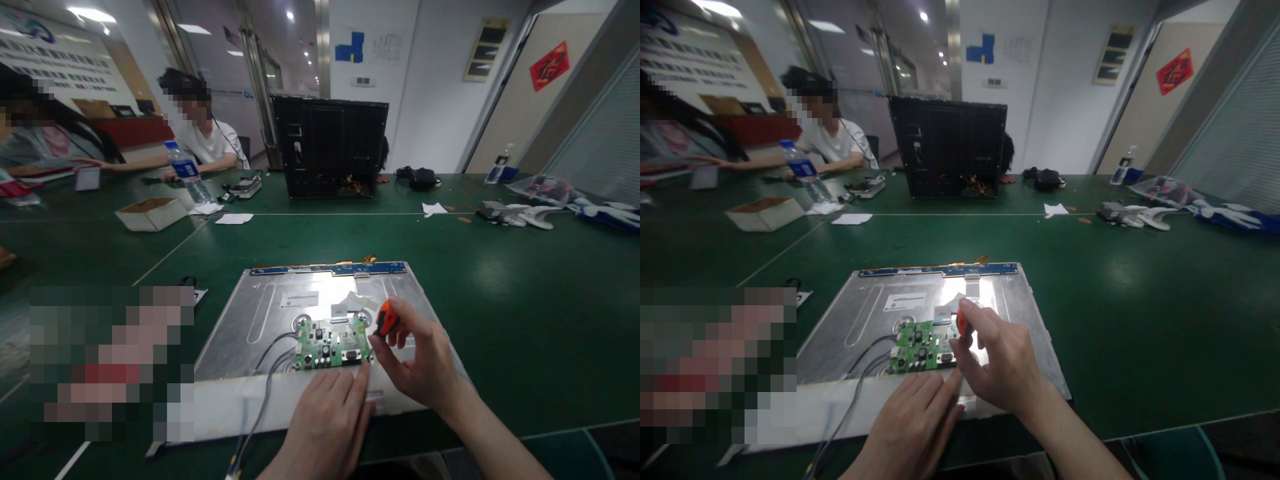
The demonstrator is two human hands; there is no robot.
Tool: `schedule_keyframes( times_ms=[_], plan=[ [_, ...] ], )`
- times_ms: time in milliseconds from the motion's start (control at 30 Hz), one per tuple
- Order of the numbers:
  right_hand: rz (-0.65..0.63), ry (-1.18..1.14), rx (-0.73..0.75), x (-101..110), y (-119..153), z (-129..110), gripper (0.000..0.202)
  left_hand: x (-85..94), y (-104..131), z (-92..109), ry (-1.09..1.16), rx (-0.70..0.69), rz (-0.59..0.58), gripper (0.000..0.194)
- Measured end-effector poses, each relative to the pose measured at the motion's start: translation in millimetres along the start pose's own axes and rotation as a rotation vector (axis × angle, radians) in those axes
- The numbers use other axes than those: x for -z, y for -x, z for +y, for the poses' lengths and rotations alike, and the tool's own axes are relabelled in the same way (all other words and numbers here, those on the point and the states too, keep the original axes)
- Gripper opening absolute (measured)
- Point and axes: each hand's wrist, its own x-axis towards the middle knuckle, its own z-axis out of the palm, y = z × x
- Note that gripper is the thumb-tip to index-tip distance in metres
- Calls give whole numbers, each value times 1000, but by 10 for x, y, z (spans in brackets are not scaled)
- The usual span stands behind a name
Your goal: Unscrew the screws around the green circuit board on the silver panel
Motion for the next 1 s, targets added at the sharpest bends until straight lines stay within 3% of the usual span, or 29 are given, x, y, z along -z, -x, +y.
schedule_keyframes(
  times_ms=[1000],
  plan=[
    [-23, 12, -11, 3, 32, -1, 60, 6, 2, 6, 22, -9, -29, 32]
  ],
)
